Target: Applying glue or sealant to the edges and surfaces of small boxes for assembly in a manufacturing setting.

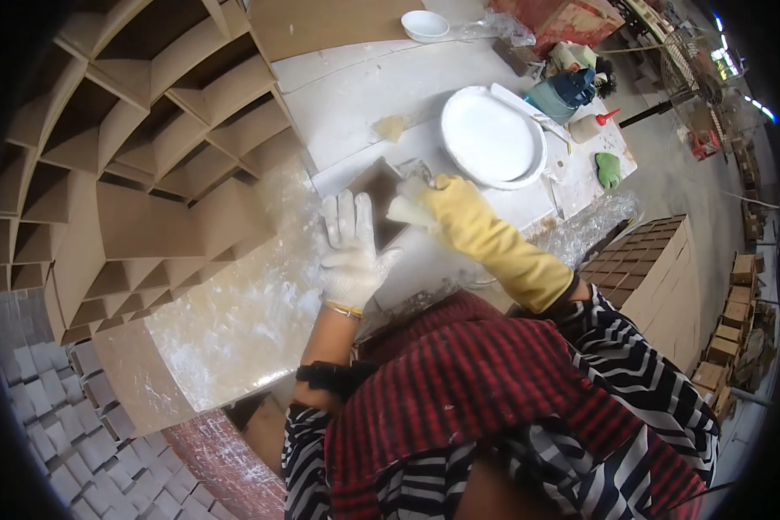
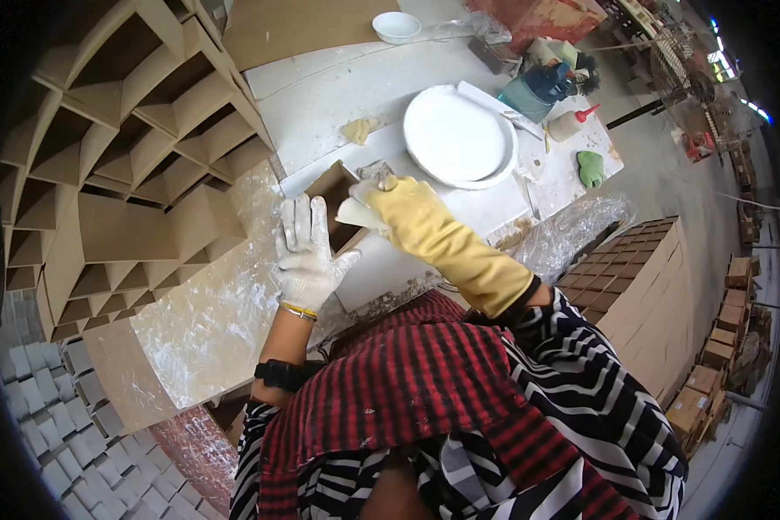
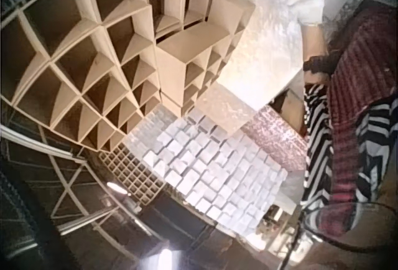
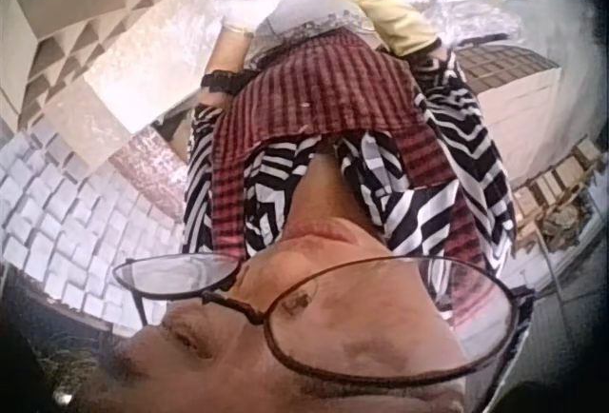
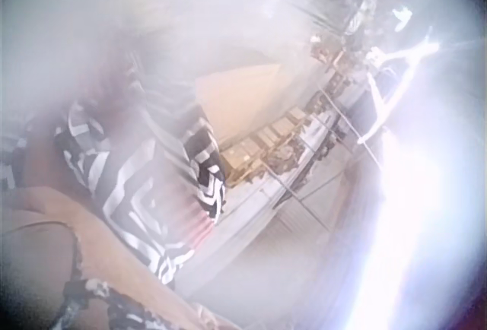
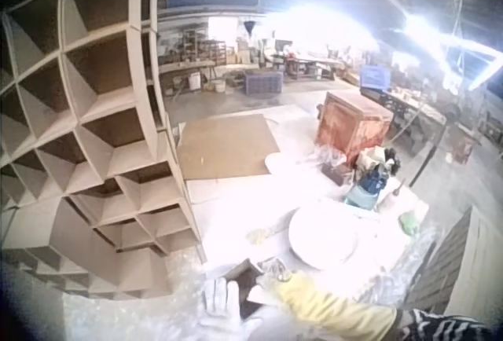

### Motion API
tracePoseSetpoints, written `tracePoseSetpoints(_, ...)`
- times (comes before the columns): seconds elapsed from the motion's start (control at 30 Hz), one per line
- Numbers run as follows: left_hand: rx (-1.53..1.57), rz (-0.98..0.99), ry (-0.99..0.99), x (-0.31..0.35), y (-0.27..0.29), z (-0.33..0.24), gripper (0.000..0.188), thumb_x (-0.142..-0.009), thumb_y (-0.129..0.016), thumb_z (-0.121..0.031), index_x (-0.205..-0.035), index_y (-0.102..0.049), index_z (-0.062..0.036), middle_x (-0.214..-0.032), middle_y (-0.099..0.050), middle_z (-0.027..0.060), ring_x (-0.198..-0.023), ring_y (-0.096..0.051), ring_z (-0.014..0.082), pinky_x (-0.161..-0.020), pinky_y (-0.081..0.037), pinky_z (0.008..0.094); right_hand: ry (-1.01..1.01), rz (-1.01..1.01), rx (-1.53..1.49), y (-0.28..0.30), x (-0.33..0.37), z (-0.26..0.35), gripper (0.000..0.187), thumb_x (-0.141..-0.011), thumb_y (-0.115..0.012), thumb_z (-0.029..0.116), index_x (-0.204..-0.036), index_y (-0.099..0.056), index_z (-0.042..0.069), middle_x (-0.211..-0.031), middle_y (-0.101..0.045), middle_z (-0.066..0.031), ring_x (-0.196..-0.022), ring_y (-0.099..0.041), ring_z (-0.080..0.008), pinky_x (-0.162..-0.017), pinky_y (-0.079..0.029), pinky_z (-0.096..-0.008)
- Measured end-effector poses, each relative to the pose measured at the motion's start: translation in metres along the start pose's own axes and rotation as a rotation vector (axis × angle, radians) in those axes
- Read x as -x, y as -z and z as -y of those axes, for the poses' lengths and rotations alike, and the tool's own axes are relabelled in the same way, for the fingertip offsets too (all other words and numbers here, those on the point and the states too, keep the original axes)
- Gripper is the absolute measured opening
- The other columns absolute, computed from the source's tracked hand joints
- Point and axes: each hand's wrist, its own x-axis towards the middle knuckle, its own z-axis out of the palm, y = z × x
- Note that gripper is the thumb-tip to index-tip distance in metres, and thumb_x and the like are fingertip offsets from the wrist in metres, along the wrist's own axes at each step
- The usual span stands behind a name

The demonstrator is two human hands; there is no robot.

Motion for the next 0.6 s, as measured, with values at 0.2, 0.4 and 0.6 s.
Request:
tracePoseSetpoints(0.2, 0.167, -0.209, -0.060, 0.016, -0.021, 0.021, 0.089, -0.080, -0.057, -0.048, -0.145, -0.019, -0.0011, -0.149, -0.019, 0.0231, -0.139, -0.020, 0.0369, -0.109, -0.020, 0.0516, 0.246, 0.161, 0.108, -0.017, -0.003, 0.038, 0.042, -0.076, -0.058, 0.008, -0.118, -0.055, 0.011, -0.090, -0.061, -0.0145, -0.084, -0.061, -0.0331, -0.073, -0.050, -0.0409)
tracePoseSetpoints(0.4, 0.365, -0.102, 0.130, 0.020, -0.028, 0.014, 0.091, -0.080, -0.057, -0.050, -0.145, -0.016, 0.0007, -0.148, -0.020, 0.0263, -0.136, -0.024, 0.0399, -0.108, -0.027, 0.0448, 0.278, 0.041, -0.104, -0.008, -0.024, 0.035, 0.037, -0.077, -0.059, 0.011, -0.114, -0.055, 0.011, -0.091, -0.062, -0.0156, -0.082, -0.061, -0.0324, -0.072, -0.050, -0.0409)
tracePoseSetpoints(0.6, 1.615, 0.071, 0.280, 0.041, -0.139, 0.049, 0.102, -0.074, -0.071, -0.044, -0.146, -0.012, -0.0023, -0.141, -0.031, 0.0282, -0.130, -0.034, 0.0398, -0.106, -0.032, 0.0406, 0.283, 0.446, 0.274, -0.019, -0.035, 0.070, 0.043, -0.078, -0.063, 0.012, -0.121, -0.055, 0.011, -0.103, -0.061, -0.0174, -0.097, -0.062, -0.0340, -0.081, -0.053, -0.0385)
